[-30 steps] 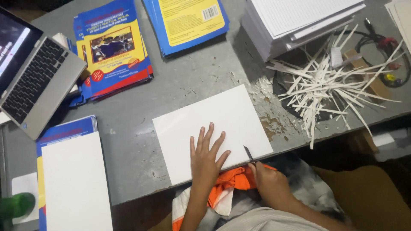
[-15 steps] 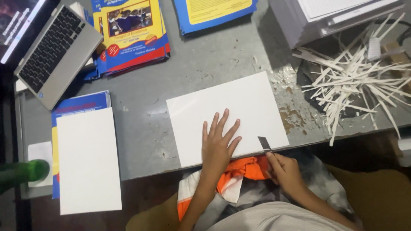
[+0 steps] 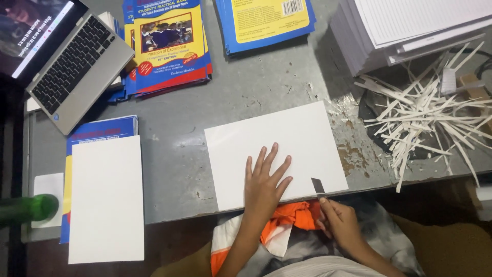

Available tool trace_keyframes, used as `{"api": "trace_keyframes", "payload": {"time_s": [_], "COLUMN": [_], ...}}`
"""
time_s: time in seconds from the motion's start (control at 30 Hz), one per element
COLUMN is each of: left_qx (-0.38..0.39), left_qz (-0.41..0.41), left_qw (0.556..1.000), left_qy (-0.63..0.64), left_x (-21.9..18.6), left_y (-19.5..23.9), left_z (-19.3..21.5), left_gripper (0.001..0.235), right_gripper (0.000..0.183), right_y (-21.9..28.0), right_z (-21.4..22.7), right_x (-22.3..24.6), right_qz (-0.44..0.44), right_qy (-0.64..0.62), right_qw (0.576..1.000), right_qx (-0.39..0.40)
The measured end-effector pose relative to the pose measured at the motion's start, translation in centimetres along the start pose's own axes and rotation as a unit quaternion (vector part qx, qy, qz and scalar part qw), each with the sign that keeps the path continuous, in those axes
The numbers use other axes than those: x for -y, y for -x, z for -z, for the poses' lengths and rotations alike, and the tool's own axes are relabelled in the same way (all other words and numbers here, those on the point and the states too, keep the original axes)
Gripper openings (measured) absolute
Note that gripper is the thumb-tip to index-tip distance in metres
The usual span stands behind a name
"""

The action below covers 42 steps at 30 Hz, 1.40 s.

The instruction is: Trimming paper edges with a utility knife and applying an orange binding strip to a book spine.

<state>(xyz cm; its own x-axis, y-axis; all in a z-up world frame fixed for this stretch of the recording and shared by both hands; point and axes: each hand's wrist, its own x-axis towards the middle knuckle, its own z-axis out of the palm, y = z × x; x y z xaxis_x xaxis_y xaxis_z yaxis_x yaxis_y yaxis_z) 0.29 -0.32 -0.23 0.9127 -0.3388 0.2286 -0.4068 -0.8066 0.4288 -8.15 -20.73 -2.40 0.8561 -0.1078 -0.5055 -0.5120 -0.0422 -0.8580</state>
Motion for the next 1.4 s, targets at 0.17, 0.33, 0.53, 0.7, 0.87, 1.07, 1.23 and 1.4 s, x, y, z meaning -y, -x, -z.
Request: {"api": "trace_keyframes", "payload": {"time_s": [0.17,0.33,0.53,0.7,0.87,1.07,1.23,1.4], "left_qx": [0.002,0.003,-0.013,-0.009,0.003,-0.006,-0.017,-0.004], "left_qz": [0.001,0.001,0.009,0.009,0.014,0.011,0.004,0.023], "left_qw": [1.0,1.0,1.0,1.0,1.0,1.0,1.0,1.0], "left_qy": [-0.008,-0.012,-0.008,-0.004,-0.015,-0.018,-0.02,0.0], "left_x": [0.0,-0.1,-0.3,-0.3,-0.3,-0.3,-0.3,-0.5], "left_y": [0.0,0.0,0.1,0.2,0.2,0.0,0.0,-0.1], "left_z": [0.0,-0.1,0.0,0.0,0.1,0.0,0.0,0.1], "left_gripper": [0.046,0.047,0.052,0.044,0.047,0.048,0.046,0.045], "right_gripper": [0.049,0.049,0.053,0.048,0.049,0.049,0.05,0.05], "right_y": [0.3,0.1,0.1,-0.6,0.2,-0.1,-0.1,-0.5], "right_z": [-0.1,-0.3,0.0,0.4,0.0,-0.3,-0.6,-0.7], "right_x": [1.2,1.1,0.0,-3.6,-0.6,0.5,0.6,-0.3], "right_qz": [-0.009,-0.005,0.04,0.007,0.003,-0.008,0.004,0.011], "right_qy": [-0.003,-0.001,0.068,0.002,0.005,0.024,0.006,0.031], "right_qw": [1.0,1.0,0.997,1.0,1.0,0.999,0.999,0.999], "right_qx": [0.01,0.021,0.012,0.003,0.026,0.037,0.037,0.034]}}
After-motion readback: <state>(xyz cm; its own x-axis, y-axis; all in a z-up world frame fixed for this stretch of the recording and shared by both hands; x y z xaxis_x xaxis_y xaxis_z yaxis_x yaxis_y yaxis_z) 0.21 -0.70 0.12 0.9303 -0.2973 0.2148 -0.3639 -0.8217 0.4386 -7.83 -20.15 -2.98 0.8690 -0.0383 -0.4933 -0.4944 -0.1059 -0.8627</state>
